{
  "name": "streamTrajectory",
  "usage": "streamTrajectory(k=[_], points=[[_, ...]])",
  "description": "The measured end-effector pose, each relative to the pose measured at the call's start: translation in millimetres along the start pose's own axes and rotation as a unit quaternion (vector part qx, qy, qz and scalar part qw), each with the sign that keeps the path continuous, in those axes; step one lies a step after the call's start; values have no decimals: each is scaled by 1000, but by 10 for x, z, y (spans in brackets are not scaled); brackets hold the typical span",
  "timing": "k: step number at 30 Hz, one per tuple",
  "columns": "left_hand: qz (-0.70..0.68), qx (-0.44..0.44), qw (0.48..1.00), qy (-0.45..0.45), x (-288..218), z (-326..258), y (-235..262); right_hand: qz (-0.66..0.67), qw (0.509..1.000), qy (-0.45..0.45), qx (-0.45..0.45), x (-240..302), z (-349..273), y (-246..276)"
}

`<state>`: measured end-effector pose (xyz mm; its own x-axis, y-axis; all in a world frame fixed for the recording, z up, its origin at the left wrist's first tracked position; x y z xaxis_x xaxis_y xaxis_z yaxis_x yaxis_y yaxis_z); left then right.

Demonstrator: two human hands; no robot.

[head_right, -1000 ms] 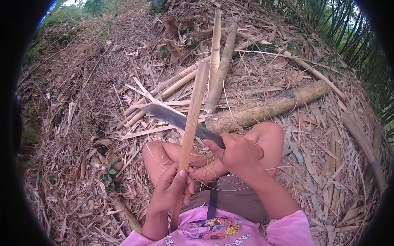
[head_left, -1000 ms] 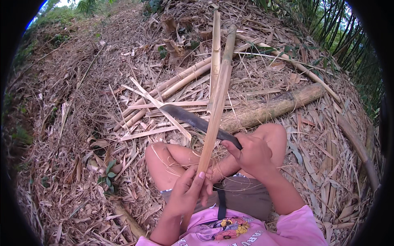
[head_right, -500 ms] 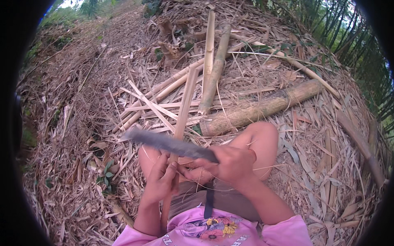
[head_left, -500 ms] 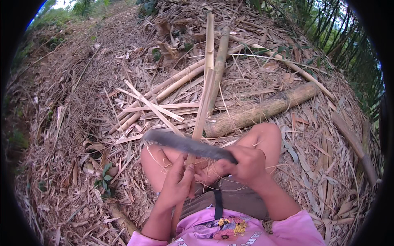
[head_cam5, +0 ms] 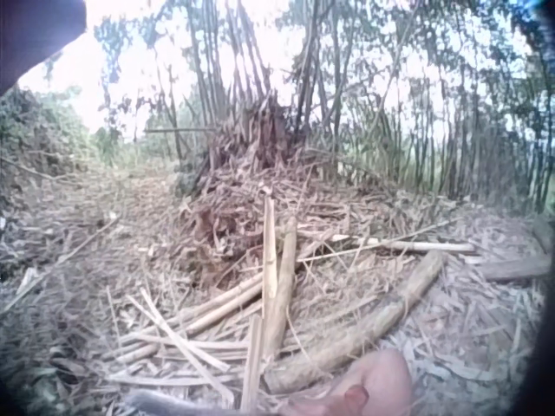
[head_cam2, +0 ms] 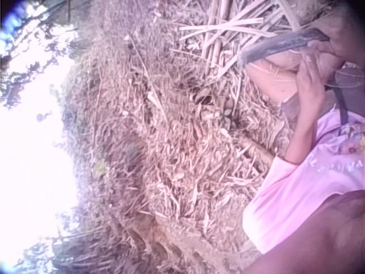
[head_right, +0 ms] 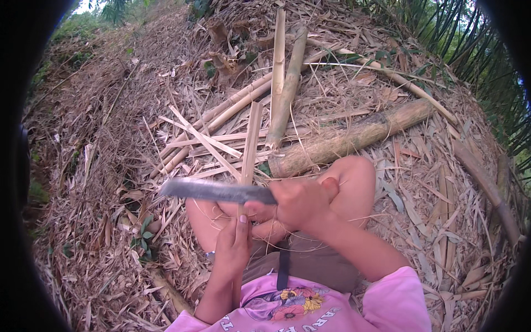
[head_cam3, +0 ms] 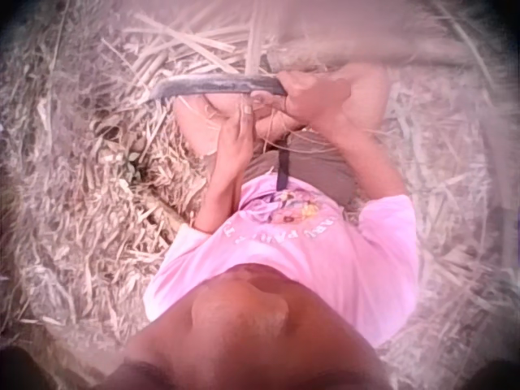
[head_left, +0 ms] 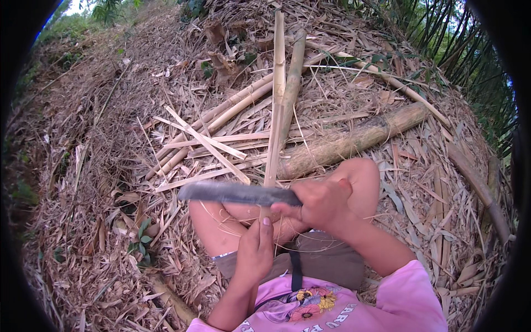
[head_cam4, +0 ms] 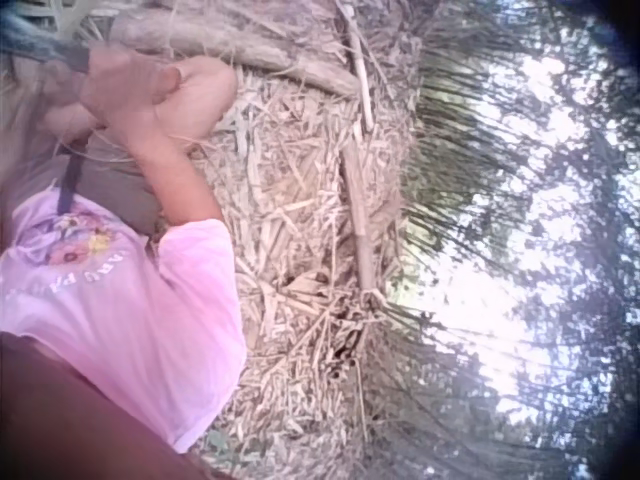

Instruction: The person shaves a piece of bamboo using a knife. They peel away long thin strips and smooth the surface of the bamboo stalk.

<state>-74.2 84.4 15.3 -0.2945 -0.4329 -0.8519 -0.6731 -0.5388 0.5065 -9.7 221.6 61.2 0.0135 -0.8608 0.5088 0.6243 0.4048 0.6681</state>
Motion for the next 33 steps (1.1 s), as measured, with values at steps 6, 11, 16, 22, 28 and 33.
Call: streamTrajectory(k=[6, 11, 16, 22, 28, 33], points=[[41, 15, 999, 12, 26, 57, -77, -28, 996, 33, 73, -80, 84, -18], [48, 32, 998, 22, 142, -157, -103, -8, 983, -176, 53, -846, 131, 206], [25, 28, 999, 3, 96, -15, -145, -18, 993, 2, 114, -41, -4, -45], [55, 50, 996, 48, 104, -243, -59, -3, 992, -129, -11, -899, 45, 172], [-57, 69, 995, 35, -73, -255, -92, 23, 963, -255, 87, -984, 57, 232], [-119, 181, 968, 129, 8, -176, 48, 163, 916, -367, -22, -1329, -167, 206]])
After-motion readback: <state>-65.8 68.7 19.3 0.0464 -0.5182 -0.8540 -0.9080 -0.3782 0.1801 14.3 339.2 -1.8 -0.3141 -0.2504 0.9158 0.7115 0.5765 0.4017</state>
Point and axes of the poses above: each hand's wrist, its own z-axis towards the middle knuckle, its own y-axis out of the back of the hand, x = y × z, the point moved 9 cm from there along z, towards the middle knuckle, and after that the axes turned 15 degrees about z, right-handed, at the moved point
